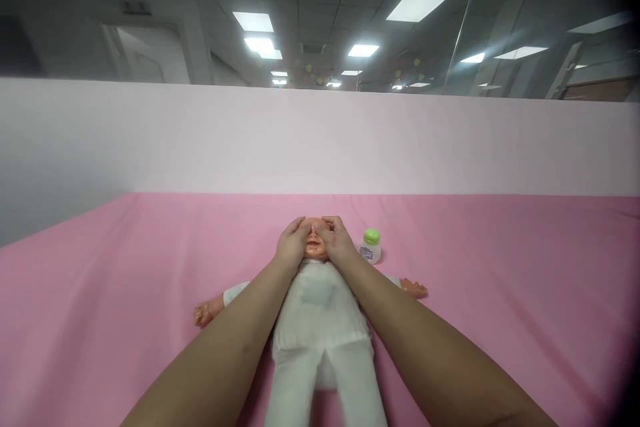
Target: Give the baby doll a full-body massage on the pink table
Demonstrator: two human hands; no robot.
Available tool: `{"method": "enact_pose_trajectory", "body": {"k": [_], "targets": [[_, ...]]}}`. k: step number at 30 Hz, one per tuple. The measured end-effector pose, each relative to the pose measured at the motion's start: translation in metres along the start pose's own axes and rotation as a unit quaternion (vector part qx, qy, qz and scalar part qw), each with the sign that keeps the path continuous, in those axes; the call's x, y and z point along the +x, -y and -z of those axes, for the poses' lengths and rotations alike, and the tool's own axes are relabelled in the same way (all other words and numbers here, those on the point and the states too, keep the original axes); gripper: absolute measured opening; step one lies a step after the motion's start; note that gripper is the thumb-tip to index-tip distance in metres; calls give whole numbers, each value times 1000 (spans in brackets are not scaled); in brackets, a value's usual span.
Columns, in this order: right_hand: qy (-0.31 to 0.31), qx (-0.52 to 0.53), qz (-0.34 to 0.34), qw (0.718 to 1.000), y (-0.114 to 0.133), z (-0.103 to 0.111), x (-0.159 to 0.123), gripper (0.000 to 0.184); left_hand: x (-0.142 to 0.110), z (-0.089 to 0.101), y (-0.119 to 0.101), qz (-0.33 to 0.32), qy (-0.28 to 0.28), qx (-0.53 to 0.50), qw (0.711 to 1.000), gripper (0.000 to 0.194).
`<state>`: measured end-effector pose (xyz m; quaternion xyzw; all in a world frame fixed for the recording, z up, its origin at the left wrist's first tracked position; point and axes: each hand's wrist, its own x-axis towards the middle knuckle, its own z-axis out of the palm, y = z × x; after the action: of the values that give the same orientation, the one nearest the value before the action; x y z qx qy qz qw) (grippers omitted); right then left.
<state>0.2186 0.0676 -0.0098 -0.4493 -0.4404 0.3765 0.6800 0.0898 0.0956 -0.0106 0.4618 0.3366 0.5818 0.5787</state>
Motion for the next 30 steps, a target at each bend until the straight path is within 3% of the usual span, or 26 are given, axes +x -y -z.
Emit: {"method": "enact_pose_trajectory", "body": {"k": [8,16,23,30], "targets": [[17,109,-25,994,-12,1,6,40,-5,-4,-7,51,-26,-75,996,50],[56,167,-44,983,-12,8,5,51,-14,2,-15,90,-40,-129,987,49],[82,110,-51,989,-3,4,-2,66,-11,1,-10,56,-9,-93,994,53],[73,24,-40,996,6,2,-4,63,-8,0,-6,33,2,-33,999,65]]}}
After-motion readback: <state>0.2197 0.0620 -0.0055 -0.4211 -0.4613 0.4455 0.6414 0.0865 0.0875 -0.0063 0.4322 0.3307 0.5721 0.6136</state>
